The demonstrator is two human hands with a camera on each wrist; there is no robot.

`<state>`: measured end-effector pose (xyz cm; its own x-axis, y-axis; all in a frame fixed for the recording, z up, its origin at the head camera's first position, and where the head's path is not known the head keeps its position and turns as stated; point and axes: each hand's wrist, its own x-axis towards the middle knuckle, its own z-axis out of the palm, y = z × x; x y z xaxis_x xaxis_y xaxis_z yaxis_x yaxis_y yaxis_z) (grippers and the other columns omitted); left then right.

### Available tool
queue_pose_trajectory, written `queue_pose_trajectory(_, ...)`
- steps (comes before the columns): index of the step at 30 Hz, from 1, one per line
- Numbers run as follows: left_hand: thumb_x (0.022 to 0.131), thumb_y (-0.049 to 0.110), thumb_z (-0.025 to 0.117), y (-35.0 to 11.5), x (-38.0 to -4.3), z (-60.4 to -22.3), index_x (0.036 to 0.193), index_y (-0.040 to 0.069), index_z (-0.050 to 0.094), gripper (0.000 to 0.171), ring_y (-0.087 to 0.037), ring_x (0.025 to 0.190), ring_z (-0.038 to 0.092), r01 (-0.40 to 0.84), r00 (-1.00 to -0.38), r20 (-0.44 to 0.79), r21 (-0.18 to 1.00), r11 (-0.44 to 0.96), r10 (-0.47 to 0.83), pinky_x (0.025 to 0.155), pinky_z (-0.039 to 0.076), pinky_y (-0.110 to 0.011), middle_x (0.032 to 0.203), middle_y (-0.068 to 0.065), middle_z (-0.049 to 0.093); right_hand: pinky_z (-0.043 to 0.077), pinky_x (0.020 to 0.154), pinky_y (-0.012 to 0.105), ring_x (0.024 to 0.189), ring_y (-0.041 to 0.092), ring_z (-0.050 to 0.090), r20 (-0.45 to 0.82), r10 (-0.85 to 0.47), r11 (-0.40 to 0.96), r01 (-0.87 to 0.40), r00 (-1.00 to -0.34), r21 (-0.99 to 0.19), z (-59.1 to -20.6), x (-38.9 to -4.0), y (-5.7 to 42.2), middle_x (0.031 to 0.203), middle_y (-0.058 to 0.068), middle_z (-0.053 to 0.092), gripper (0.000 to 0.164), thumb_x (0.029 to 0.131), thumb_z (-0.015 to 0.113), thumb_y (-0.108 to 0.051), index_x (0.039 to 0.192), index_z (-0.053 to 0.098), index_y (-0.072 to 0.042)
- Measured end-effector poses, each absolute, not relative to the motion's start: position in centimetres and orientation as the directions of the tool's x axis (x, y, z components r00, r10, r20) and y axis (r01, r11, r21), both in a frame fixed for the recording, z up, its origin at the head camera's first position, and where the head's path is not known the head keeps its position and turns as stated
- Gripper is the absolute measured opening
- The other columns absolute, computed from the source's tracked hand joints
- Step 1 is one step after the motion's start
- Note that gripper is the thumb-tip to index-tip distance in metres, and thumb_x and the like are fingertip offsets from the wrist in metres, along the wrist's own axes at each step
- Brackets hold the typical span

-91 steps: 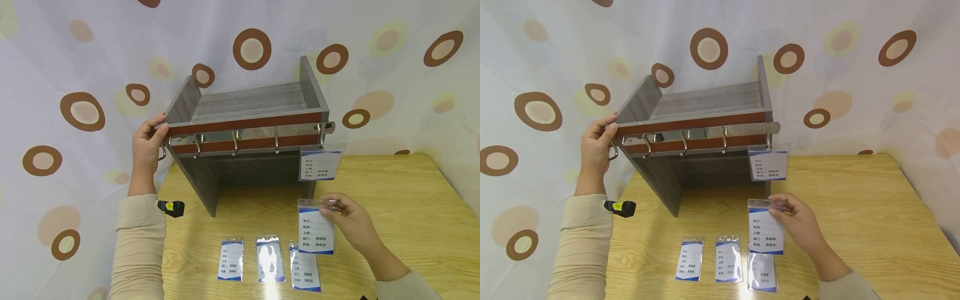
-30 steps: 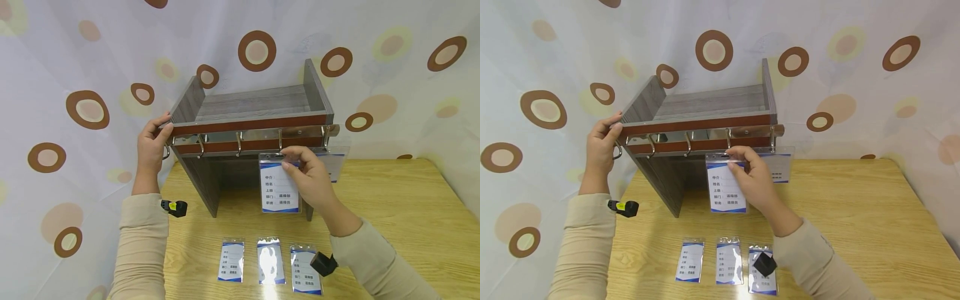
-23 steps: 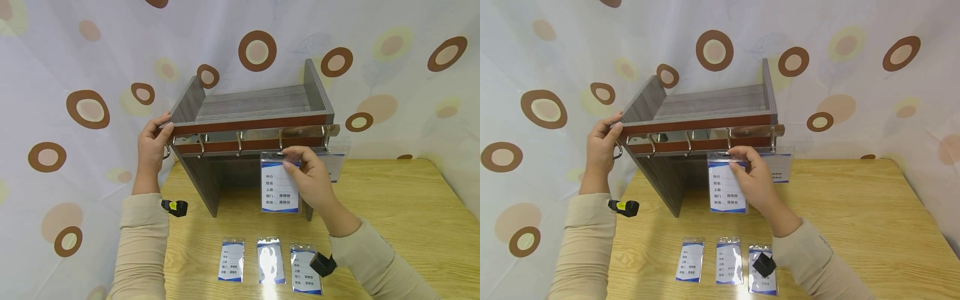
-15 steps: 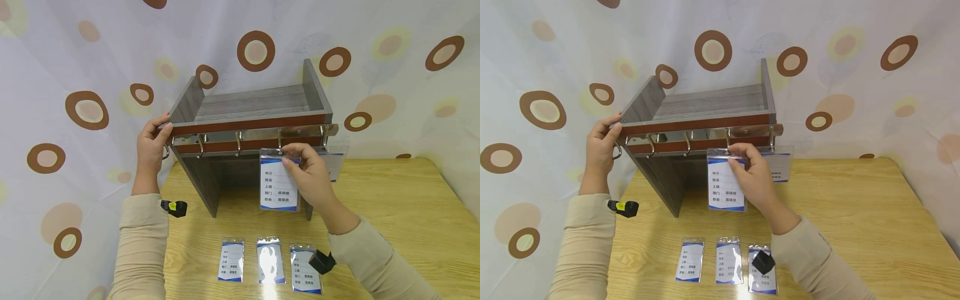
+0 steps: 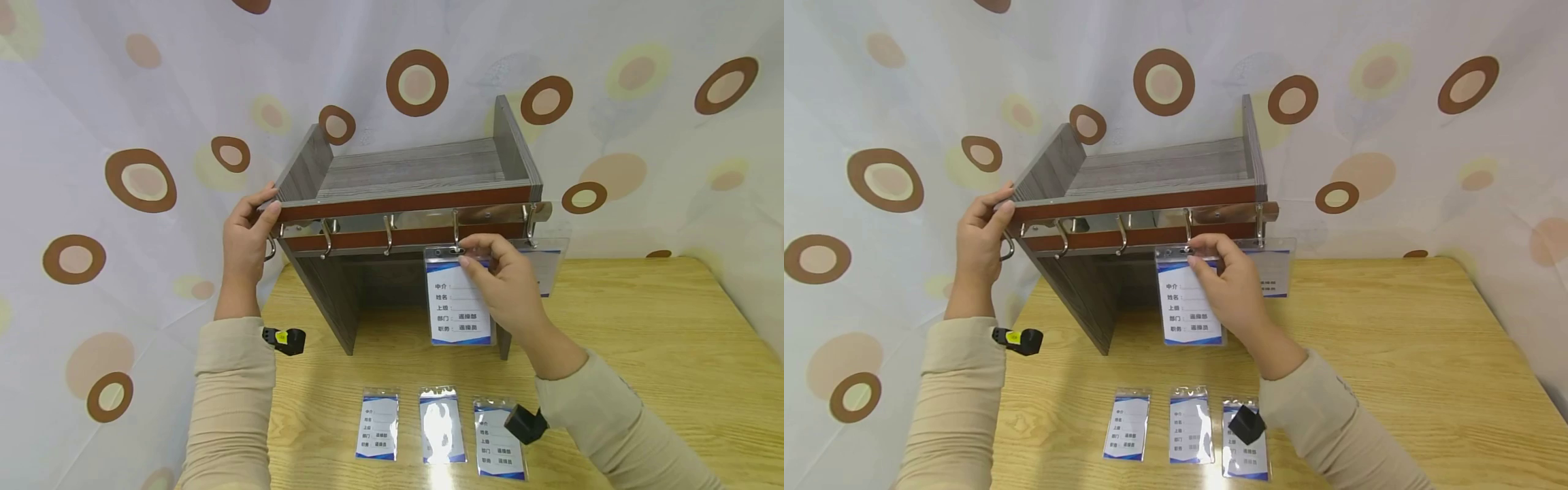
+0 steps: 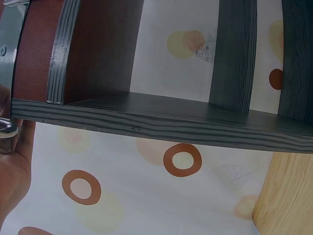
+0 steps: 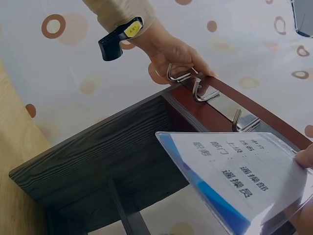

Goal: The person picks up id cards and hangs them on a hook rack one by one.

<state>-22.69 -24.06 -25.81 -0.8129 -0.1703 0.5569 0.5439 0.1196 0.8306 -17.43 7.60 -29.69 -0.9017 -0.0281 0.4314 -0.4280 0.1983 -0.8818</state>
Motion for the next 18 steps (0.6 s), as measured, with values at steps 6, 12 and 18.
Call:
queue_pose_trajectory(6,0.083,0.011,0.057,-24.07,-22.56,-25.79,0.102,0.009,0.061,0.019,-0.021,0.108,0.046,0.544,-0.813,0.556,0.831,0.115,-0.174,0.081,0.041,-0.021,0.125,-0.011,0.046,0.039,0.053,0.016,0.072,0.014,0.045,0.426,-0.023,0.199,-0.422,-0.904,-0.885,-29.58,-17.33,7.55,0.088,0.007,0.051,0.016,0.084,0.054,-0.002,0.100,0.055,0.001)
queue_pose_trajectory(12,0.083,0.011,0.058,-24.04,-22.54,-25.78,0.102,0.009,0.061,0.019,-0.021,0.108,0.046,0.544,-0.813,0.556,0.831,0.116,-0.172,0.082,0.040,-0.022,0.125,-0.011,0.046,0.039,0.053,0.015,0.071,0.012,0.044,0.434,-0.007,0.139,-0.431,-0.901,-0.892,-29.38,-17.15,7.55,0.086,0.010,0.050,0.016,0.083,0.054,0.001,0.099,0.055,0.003)
queue_pose_trajectory(18,0.082,0.013,0.059,-24.09,-22.49,-25.74,0.100,0.011,0.062,0.018,-0.021,0.111,0.044,0.552,-0.809,0.562,0.827,0.106,-0.169,0.085,0.039,-0.023,0.125,-0.012,0.046,0.040,0.052,0.015,0.068,0.010,0.045,0.436,0.007,0.109,-0.433,-0.900,-0.895,-29.05,-17.23,7.61,0.085,0.011,0.052,0.017,0.082,0.055,0.002,0.098,0.056,0.005)
